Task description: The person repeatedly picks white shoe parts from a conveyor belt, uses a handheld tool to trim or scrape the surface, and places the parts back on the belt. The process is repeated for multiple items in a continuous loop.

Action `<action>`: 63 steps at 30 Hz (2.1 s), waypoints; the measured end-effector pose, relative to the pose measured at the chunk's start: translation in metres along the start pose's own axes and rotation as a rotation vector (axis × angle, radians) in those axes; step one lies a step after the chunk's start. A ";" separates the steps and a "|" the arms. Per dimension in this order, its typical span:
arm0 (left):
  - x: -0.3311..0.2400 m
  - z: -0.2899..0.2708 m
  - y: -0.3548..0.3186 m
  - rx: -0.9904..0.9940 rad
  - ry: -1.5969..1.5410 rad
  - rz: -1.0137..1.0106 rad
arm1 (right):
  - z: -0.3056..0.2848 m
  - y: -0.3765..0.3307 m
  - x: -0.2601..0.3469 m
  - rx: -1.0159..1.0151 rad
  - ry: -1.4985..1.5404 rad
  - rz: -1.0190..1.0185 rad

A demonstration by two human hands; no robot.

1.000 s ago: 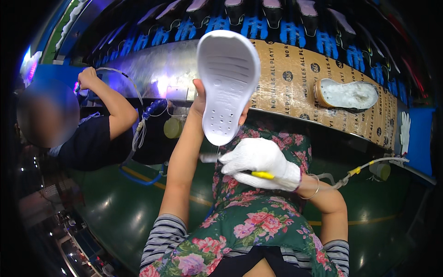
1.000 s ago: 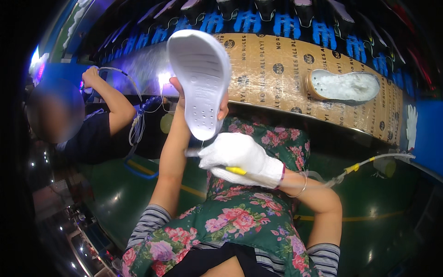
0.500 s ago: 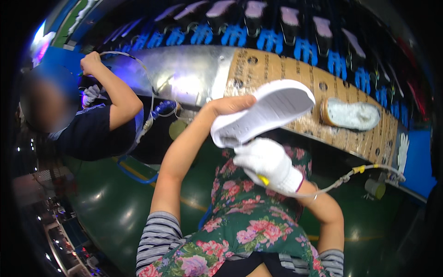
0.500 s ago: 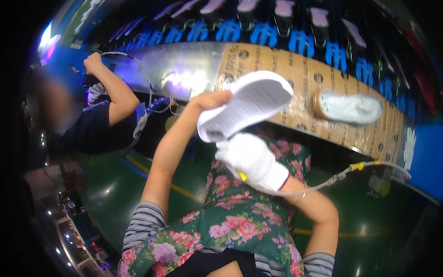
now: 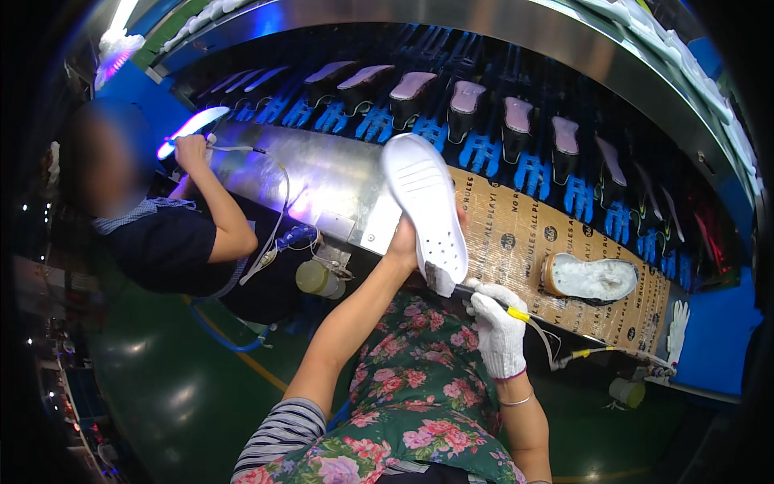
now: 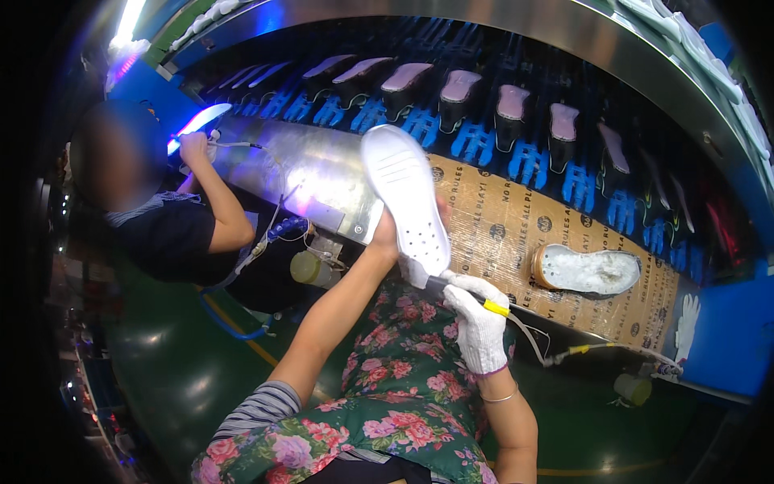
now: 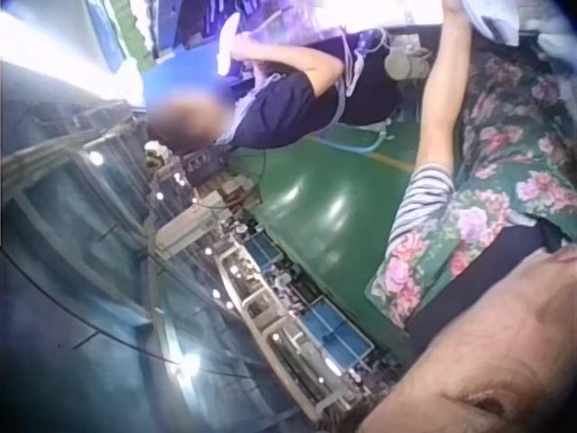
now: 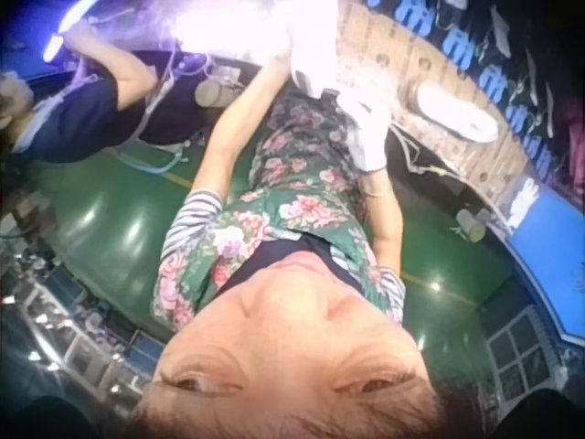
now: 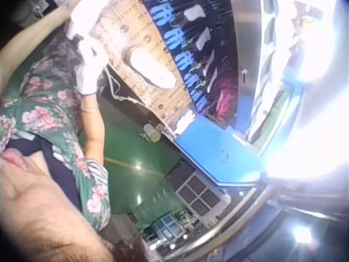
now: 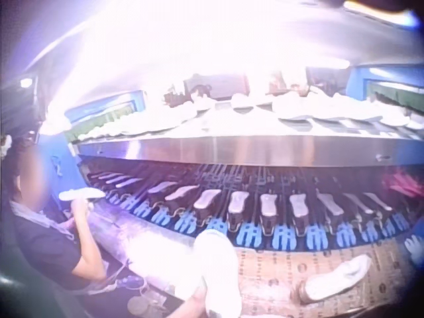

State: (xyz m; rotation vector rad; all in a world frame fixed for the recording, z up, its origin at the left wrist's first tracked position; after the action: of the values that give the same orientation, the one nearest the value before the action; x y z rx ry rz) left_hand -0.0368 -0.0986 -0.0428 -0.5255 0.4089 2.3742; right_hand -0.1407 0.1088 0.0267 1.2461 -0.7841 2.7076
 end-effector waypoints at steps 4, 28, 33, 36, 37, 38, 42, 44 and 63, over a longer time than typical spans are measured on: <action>-0.016 0.008 -0.040 -0.280 -0.268 0.258 | -0.003 0.008 -0.005 -0.040 0.037 -0.023; 0.059 0.084 -0.148 -0.342 -0.312 -0.092 | 0.061 -0.035 0.095 0.078 -1.081 -1.117; 0.069 0.083 -0.159 -0.339 -0.159 -0.098 | 0.068 -0.033 0.091 0.078 -1.207 -1.248; 0.074 0.068 -0.165 -0.321 -0.215 -0.095 | 0.074 -0.037 0.081 0.138 -1.211 -1.227; 0.074 0.070 -0.163 -0.247 -0.279 -0.066 | 0.073 -0.039 0.075 0.161 -1.175 -1.191; 0.075 0.068 -0.163 -0.273 -0.308 -0.050 | 0.073 -0.040 0.069 0.184 -1.138 -1.155; 0.070 0.061 -0.163 -0.361 -0.228 -0.060 | 0.060 -0.034 0.082 0.166 -0.926 -0.990; 0.063 0.065 -0.159 -0.299 -0.102 -0.047 | 0.061 -0.031 0.079 0.043 -0.977 -1.099; 0.036 0.083 -0.108 -0.175 -0.311 0.136 | 0.050 -0.021 0.060 0.266 -0.877 -0.970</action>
State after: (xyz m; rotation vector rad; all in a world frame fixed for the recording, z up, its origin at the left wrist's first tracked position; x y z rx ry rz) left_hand -0.0117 0.0348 -0.0040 -0.2031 0.1001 2.5832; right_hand -0.1409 0.0944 0.1067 2.1416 0.2114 1.4682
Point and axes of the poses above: each hand's wrist, its own y-axis towards the middle knuckle, its own z-axis out of the palm, x = y × z, the point moved 4 cm from there along y, towards the middle knuckle, and after that the axes turned 9 degrees about z, right-handed, at the moved point
